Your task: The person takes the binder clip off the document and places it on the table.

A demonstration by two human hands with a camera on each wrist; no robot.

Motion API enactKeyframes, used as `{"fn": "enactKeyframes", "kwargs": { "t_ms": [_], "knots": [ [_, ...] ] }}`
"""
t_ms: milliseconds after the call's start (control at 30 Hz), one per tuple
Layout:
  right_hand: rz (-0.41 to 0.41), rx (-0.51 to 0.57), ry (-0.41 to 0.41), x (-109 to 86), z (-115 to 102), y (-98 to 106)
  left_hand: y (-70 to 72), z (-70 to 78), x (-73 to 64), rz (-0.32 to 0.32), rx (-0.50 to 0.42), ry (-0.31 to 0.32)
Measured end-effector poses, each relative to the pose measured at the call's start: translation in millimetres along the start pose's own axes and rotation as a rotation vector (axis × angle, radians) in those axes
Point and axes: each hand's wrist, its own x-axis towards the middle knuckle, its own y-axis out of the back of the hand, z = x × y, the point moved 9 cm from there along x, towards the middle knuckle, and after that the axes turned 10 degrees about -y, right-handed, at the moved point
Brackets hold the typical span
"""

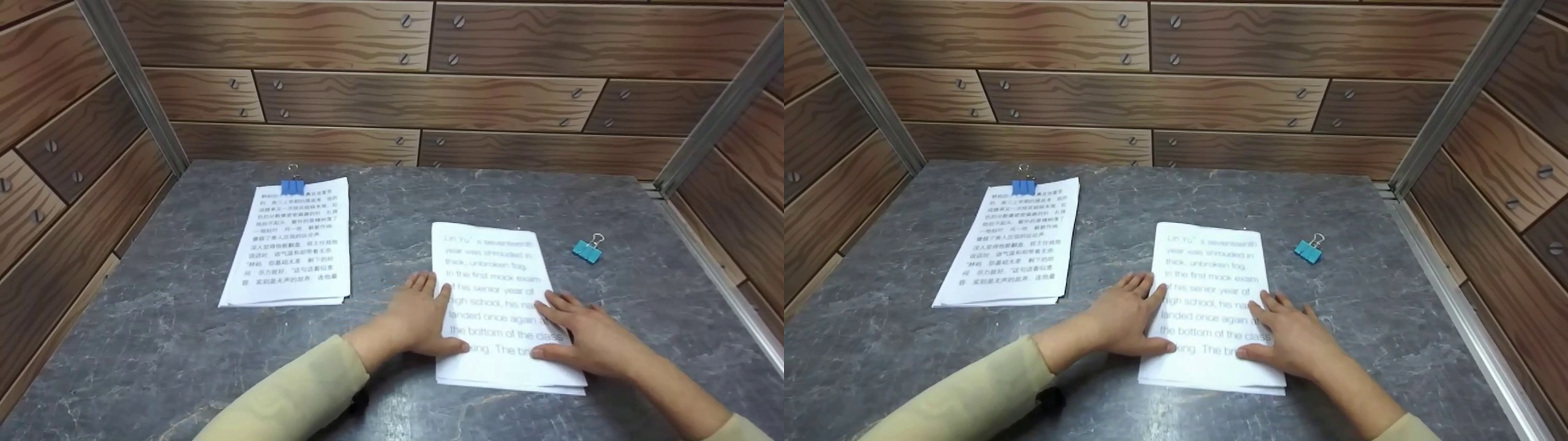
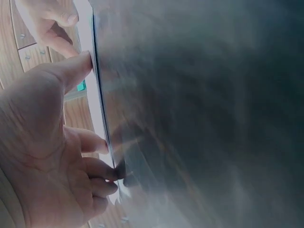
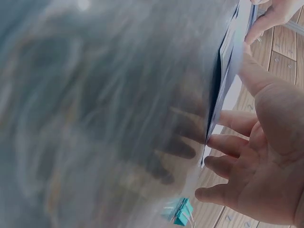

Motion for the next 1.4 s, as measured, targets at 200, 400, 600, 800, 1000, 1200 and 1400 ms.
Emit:
{"fn": "enactKeyframes", "kwargs": {
  "t_ms": [200,400,600,800,1000,1200,1400],
  "knots": [
    [0.034,-0.007,-0.017,-3.0,12,3,1.4,8.0,8.2,-0.003,0.015,0.009],
    [0.024,0.009,-0.03,-5.9,23,6,2.8,16.3,14.4,0.004,0.032,0.029],
    [-0.023,0.014,-0.052,-6.2,32,3,1.9,21.2,19.2,0.0,0.047,0.026],
    [-0.006,0.015,-0.061,-7.4,37,4,-0.3,23.5,23.4,-0.019,0.056,0.04],
    [0.018,0.022,-0.05,-8.9,38,7,1.0,26.6,24.6,-0.023,0.066,0.051],
    [0.019,0.02,-0.046,-8.6,38,7,1.8,26.1,24.6,-0.028,0.079,0.058],
    [0.011,0.028,-0.049,-7.6,38,5,1.5,25.1,23.6,-0.031,0.077,0.061]
  ]
}}
